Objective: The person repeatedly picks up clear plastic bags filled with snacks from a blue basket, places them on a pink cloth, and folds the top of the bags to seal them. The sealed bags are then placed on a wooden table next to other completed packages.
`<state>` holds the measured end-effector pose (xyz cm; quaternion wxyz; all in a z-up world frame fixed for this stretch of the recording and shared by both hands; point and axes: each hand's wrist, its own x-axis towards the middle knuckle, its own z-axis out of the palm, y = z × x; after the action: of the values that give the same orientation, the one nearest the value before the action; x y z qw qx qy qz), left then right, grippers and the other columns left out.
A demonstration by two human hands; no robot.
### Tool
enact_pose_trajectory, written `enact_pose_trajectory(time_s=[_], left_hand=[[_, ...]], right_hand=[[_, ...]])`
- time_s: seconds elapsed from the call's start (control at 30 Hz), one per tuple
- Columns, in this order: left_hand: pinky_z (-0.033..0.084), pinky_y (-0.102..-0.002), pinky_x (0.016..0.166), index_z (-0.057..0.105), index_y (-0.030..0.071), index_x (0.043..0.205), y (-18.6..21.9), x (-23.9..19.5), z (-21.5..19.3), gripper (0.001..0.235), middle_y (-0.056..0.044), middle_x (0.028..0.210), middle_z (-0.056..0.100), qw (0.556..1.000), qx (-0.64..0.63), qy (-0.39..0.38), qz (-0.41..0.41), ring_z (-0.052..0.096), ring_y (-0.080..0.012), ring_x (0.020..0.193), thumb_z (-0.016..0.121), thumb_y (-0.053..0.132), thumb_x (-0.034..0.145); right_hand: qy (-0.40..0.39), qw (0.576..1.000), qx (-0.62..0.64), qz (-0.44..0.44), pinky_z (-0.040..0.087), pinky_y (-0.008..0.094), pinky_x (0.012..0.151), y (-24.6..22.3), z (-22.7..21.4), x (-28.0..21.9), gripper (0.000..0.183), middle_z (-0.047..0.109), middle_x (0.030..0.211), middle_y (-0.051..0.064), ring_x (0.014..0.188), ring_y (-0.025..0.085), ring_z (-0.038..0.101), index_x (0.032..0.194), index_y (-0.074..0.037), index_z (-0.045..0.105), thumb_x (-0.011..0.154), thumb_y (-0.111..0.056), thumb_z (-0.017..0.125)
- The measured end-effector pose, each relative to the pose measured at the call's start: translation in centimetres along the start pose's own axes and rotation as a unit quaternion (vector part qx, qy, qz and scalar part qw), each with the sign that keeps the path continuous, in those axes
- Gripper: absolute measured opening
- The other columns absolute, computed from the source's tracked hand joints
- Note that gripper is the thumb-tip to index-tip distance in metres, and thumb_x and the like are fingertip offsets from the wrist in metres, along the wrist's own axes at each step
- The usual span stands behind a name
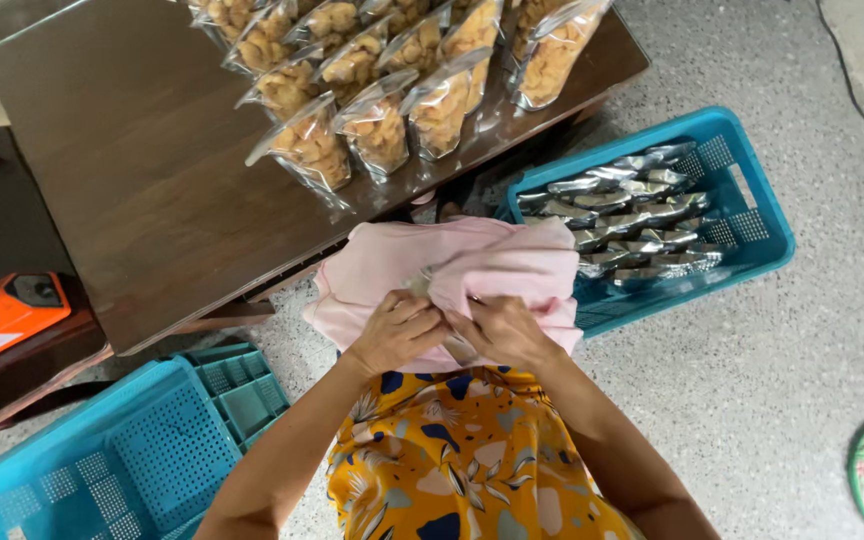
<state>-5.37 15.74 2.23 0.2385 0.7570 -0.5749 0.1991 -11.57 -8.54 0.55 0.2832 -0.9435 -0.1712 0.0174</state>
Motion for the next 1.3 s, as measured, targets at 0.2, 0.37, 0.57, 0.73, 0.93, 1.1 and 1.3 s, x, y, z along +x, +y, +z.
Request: enact_pose_trajectory(time_s=[0.2, 0.37, 0.57, 0.73, 0.93, 1.1, 1.3], left_hand=[[0.047, -0.034, 0.084, 0.074, 0.013, 0.118, 0.2, -1.9, -0.4, 0.038, 0.004, 0.113, 0.066, 0.999, 0.005, 0.014, -0.045, 0.057, -0.0191, 0.112, 0.074, 0.015, 0.08], [0.057, -0.032, 0.081, 0.074, 0.008, 0.112, -0.3, -0.2, 0.0, 0.032, -0.001, 0.111, 0.063, 0.997, -0.012, 0.057, -0.055, 0.062, -0.0225, 0.116, 0.077, 0.0, 0.081], [0.059, -0.033, 0.093, 0.072, 0.008, 0.106, -0.2, 2.0, 0.1, 0.023, -0.004, 0.113, 0.057, 0.982, -0.126, 0.117, -0.072, 0.062, -0.0277, 0.121, 0.082, 0.0, 0.086], [0.062, -0.036, 0.089, 0.073, 0.006, 0.099, -0.1, 4.2, -0.9, 0.02, -0.007, 0.112, 0.06, 0.987, -0.121, 0.097, -0.037, 0.061, -0.0311, 0.116, 0.08, 0.002, 0.08], [0.062, -0.032, 0.091, 0.075, 0.003, 0.101, 0.2, 2.7, -1.1, 0.014, -0.006, 0.11, 0.058, 0.987, -0.118, 0.085, -0.072, 0.061, -0.028, 0.12, 0.079, 0.0, 0.088], [0.058, -0.03, 0.092, 0.075, 0.005, 0.102, 0.0, 4.1, -1.1, 0.014, -0.005, 0.113, 0.058, 0.98, -0.154, 0.1, -0.077, 0.061, -0.0269, 0.122, 0.08, 0.003, 0.089], [0.058, -0.036, 0.097, 0.076, 0.011, 0.107, -1.0, 12.3, -8.5, 0.02, -0.003, 0.119, 0.061, 0.993, -0.103, 0.046, 0.017, 0.06, -0.0255, 0.122, 0.077, 0.01, 0.087]], right_hand=[[0.049, 0.992, 0.063, 0.099, 0.042, 0.029, 0.03, 3.2, -1.4, 4.7, 0.046, 0.062, 0.058, 0.008, 0.036, 0.013, 0.053, 0.102, 0.003, 0.064, 0.107, -0.038, 0.045], [0.097, 0.932, 0.169, 0.307, 0.044, 0.025, 0.034, 12.1, -1.3, 1.8, 0.046, 0.06, 0.065, 0.004, 0.047, 0.01, 0.054, 0.102, -0.002, 0.066, 0.108, -0.039, 0.038], [0.267, 0.795, 0.51, 0.189, 0.059, 0.039, 0.08, 9.2, -6.7, -5.1, 0.046, 0.061, 0.112, 0.014, 0.101, 0.026, 0.063, 0.128, 0.0, 0.058, 0.104, -0.029, 0.031], [0.132, 0.956, 0.263, -0.021, 0.062, 0.052, 0.085, 1.4, -5.3, -4.4, 0.019, 0.065, 0.117, 0.021, 0.111, 0.036, 0.063, 0.108, -0.003, 0.062, 0.092, -0.014, 0.065], [0.207, 0.973, -0.017, -0.103, 0.066, 0.028, 0.076, 2.4, -2.1, 3.4, 0.031, 0.07, 0.114, 0.026, 0.114, 0.036, 0.068, 0.115, 0.002, 0.065, 0.118, -0.025, 0.048], [0.051, 0.866, 0.329, 0.373, 0.056, 0.035, 0.051, 8.7, -1.9, 1.2, 0.062, 0.071, 0.086, 0.022, 0.07, 0.036, 0.067, 0.129, -0.001, 0.063, 0.1, -0.052, 0.041], [0.223, 0.67, 0.632, 0.318, 0.048, 0.049, 0.101, 10.5, -5.7, -4.2, 0.088, 0.056, 0.123, 0.016, 0.116, 0.032, 0.057, 0.14, -0.002, 0.049, 0.077, -0.058, 0.072]])
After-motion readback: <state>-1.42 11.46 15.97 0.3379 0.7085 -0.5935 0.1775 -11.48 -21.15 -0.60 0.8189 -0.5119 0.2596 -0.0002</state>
